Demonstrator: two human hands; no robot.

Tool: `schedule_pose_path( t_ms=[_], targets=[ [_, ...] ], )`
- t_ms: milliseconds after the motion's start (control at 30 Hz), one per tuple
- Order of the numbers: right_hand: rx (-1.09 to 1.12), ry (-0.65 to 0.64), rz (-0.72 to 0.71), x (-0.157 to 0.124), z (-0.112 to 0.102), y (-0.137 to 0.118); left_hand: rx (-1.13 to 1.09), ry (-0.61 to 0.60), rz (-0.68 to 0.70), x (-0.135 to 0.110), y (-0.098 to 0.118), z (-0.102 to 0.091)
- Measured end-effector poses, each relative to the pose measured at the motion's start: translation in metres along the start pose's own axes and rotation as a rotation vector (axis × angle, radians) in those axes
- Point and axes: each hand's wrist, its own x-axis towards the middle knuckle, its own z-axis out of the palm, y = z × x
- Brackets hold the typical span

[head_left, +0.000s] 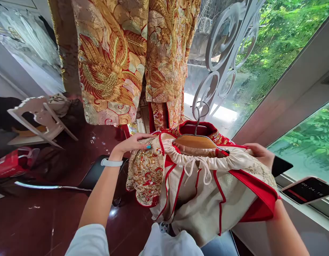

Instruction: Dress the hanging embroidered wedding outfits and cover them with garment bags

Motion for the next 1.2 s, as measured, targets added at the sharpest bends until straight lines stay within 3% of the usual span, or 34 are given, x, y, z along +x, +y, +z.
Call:
schedule_pose_path(
  t_ms=[67, 167, 267, 367, 433, 500, 567, 633, 767, 867, 967, 1033, 1100, 1200],
  targets=[
    [-0.139, 0.112, -0.162, 0.018, -0.01, -0.009, 0.064, -0.029, 0.046, 0.0, 0.009, 0.006],
    [-0.38, 0.311, -0.516, 0.037, -0.034, -0.046, 0.164, -0.059, 0.097, -0.004, 0.019, 0.017],
    [-0.533, 0.341, -0.721, 0.024, -0.055, -0.078, 0.232, -0.014, 0.108, -0.01, 0.022, 0.03],
    [-0.624, 0.208, -0.641, -0.017, -0.061, -0.068, 0.222, 0.038, 0.112, -0.014, 0.021, 0.04],
    [-0.586, 0.165, -0.522, -0.045, -0.054, -0.042, 0.21, 0.048, 0.126, -0.014, 0.02, 0.044],
    [-0.539, 0.201, -0.409, -0.063, -0.042, -0.011, 0.214, 0.058, 0.143, -0.014, 0.019, 0.047],
    [-0.517, 0.253, -0.324, -0.067, -0.031, 0.012, 0.227, 0.102, 0.154, -0.014, 0.019, 0.051],
    [-0.51, 0.265, -0.303, -0.056, -0.024, 0.02, 0.237, 0.181, 0.151, -0.016, 0.021, 0.055],
    [-0.517, 0.255, -0.401, -0.014, -0.038, -0.018, 0.239, 0.256, 0.103, -0.026, 0.031, 0.062],
    [-0.519, 0.396, -0.509, -0.004, -0.057, -0.052, 0.242, 0.269, 0.071, -0.034, 0.04, 0.063],
    [-0.528, 0.596, -0.704, -0.026, -0.065, -0.043, 0.263, 0.299, 0.051, -0.037, 0.042, 0.062],
    [-0.559, 0.556, -0.754, -0.046, -0.06, -0.013, 0.288, 0.301, 0.056, -0.034, 0.039, 0.06],
    [-0.545, 0.421, -0.633, -0.06, -0.048, 0.016, 0.322, 0.296, 0.084, -0.03, 0.036, 0.059],
    [-0.39, 0.291, -0.275, -0.07, -0.025, 0.038, 0.435, 0.37, 0.181, -0.029, 0.037, 0.062]
  ],
)
